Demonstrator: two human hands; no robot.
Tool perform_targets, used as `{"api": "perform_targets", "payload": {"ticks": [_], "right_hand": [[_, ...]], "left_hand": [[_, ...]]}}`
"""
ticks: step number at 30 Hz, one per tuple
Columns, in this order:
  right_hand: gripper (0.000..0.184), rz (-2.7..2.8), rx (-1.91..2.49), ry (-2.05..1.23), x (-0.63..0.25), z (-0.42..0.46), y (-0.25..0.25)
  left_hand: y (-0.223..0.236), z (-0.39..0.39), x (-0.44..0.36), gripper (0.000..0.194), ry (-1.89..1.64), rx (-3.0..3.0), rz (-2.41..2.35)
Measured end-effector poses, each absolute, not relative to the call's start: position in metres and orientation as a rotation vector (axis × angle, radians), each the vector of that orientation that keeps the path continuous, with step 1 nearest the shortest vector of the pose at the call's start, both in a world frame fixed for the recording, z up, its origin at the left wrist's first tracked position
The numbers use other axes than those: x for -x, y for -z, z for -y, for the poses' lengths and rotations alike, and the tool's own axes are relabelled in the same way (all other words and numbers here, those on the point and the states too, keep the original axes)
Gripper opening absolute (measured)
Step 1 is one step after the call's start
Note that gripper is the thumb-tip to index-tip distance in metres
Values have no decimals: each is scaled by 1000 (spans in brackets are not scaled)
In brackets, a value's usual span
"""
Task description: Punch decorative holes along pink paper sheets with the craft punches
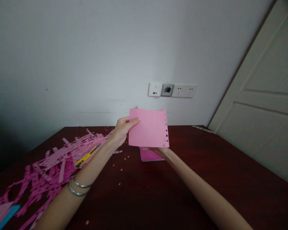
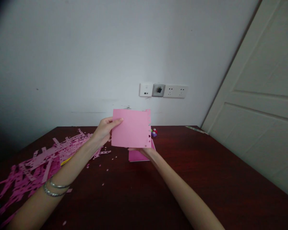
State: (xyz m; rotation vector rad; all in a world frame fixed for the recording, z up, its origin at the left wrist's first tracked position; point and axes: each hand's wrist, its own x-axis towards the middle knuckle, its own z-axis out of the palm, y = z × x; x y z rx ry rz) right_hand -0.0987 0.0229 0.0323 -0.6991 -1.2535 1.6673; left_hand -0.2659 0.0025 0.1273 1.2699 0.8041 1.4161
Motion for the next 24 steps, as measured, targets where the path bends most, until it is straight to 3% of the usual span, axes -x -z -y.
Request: {"api": "perform_targets", "payload": {"ticks": [5,11,17,22,24], "right_hand": [[59,1076,697,-1749,49,-17,-51],[32,1266,860,-1347,44,-1,-61],[33,1374,964,-1057,31,0,-79],[34,1923,976,-1277,10,24,-114],[33,2094,976,-1386,10,35,-124]], "left_hand": [[-103,-22,255,30,-1590,-1017,-719],[-81,-21,236,26,-1565,-873,-727],[-79,-23,239,24,-1487,-973,-803],[-91,-36,264,25,-1736,-1268,-1012],[-100,-29,268,21,-1631,-1540,-991]]}}
